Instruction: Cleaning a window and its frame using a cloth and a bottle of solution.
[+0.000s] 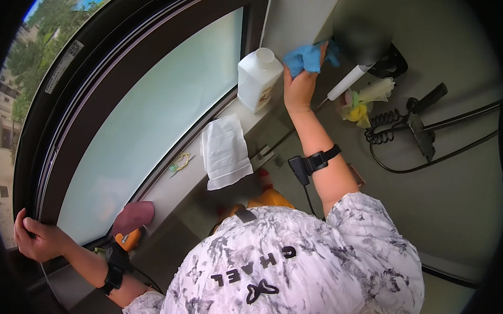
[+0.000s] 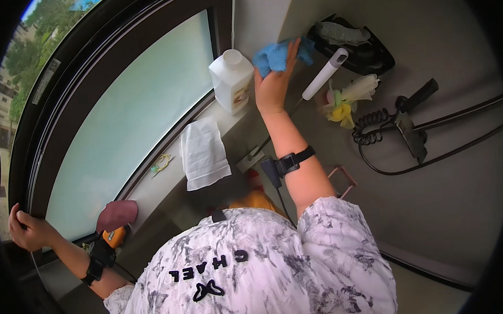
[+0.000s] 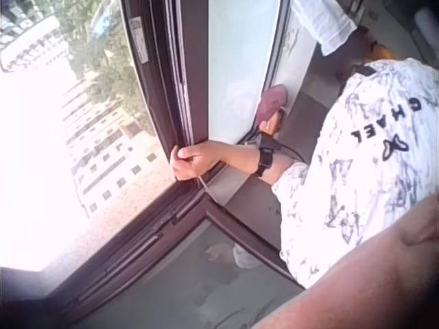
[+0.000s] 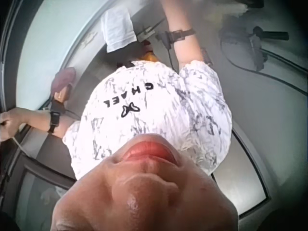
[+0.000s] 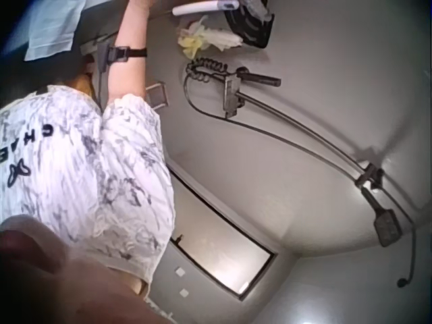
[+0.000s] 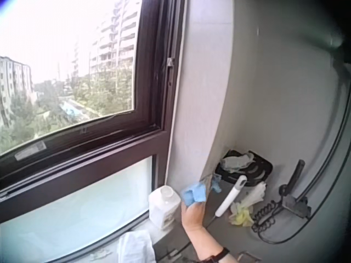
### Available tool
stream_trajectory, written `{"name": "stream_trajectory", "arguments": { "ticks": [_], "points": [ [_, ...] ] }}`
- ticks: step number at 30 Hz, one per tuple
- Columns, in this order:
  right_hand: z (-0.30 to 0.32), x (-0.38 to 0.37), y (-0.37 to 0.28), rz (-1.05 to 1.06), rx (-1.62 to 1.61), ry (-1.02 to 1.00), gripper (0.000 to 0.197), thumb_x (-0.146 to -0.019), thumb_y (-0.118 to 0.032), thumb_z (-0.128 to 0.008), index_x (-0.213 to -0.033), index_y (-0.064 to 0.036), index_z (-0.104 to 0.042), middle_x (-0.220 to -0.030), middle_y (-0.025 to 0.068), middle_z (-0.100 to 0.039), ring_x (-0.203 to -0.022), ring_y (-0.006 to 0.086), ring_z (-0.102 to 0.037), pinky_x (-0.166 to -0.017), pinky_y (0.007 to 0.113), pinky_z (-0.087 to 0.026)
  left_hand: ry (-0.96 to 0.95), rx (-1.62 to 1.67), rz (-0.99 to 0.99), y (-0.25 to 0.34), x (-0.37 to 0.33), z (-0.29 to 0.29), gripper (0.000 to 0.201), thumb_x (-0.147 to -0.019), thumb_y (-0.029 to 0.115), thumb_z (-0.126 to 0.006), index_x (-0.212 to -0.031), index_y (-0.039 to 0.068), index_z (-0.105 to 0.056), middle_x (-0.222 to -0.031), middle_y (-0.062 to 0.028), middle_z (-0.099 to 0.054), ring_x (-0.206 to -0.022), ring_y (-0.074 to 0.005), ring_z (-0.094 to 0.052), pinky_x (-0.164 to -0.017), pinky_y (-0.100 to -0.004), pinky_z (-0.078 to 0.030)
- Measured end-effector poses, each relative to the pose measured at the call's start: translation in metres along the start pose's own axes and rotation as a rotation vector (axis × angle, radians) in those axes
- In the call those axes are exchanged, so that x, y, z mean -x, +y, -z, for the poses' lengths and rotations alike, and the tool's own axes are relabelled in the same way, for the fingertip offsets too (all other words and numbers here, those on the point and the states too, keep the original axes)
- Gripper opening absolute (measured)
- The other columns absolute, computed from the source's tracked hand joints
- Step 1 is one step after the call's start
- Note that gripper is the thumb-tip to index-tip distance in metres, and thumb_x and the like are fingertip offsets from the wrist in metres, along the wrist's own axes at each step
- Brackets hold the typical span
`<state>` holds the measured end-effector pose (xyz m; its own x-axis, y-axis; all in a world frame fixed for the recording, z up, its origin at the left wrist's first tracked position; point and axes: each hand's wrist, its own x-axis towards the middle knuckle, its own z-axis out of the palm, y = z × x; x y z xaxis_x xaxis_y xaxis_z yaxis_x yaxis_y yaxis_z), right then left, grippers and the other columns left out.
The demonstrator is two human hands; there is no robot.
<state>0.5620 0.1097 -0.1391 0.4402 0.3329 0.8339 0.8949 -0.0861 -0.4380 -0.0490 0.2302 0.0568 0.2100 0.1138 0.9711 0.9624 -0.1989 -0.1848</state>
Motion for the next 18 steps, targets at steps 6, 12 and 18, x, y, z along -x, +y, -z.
{"name": "stream_trajectory", "arguments": {
  "ticks": [6, 12, 18],
  "points": [
    [0.001, 0.046, 0.01, -0.124, -0.054, -0.1, 0.087, -0.086, 0.002, -0.068, -0.157, 0.0026, -0.018, -0.164, 0.0288, -0.016, -0.149, 0.0463, -0.025, -0.122, 0.046, -0.027, -0.032, 0.0, 0.011, 0.004, -0.002, 0.001, 0.022, -0.091, 0.018, -0.056, -0.088, 0.013, -0.077, -0.092, -0.0048, -0.073, -0.085, -0.0252, -0.066, -0.079, -0.0381, -0.05],
    [-0.022, 0.1, 0.028, -0.296, -0.019, -0.13, 0.082, -0.091, -0.006, -0.067, -0.155, 0.0064, -0.018, -0.158, 0.0294, -0.029, -0.138, 0.0492, -0.039, -0.115, 0.044, -0.035, -0.043, -0.03, -0.019, 0.006, -0.004, 0.001, 0.023, -0.091, 0.019, -0.056, -0.089, 0.013, -0.078, -0.09, -0.0067, -0.074, -0.081, -0.027, -0.068, -0.072, -0.0395, -0.052],
    [-0.048, 0.151, 0.04, -0.741, 0.115, -0.341, 0.044, -0.094, -0.017, -0.065, -0.127, 0.0089, -0.05, -0.12, 0.0324, -0.061, -0.106, 0.0501, -0.059, -0.091, 0.053, -0.048, -0.075, 0.017, 0.047, 0.012, -0.006, 0.001, 0.021, -0.089, 0.017, -0.056, -0.088, 0.014, -0.076, -0.09, -0.0055, -0.072, -0.083, -0.026, -0.066, -0.076, -0.0396, -0.05]
  ]
}}
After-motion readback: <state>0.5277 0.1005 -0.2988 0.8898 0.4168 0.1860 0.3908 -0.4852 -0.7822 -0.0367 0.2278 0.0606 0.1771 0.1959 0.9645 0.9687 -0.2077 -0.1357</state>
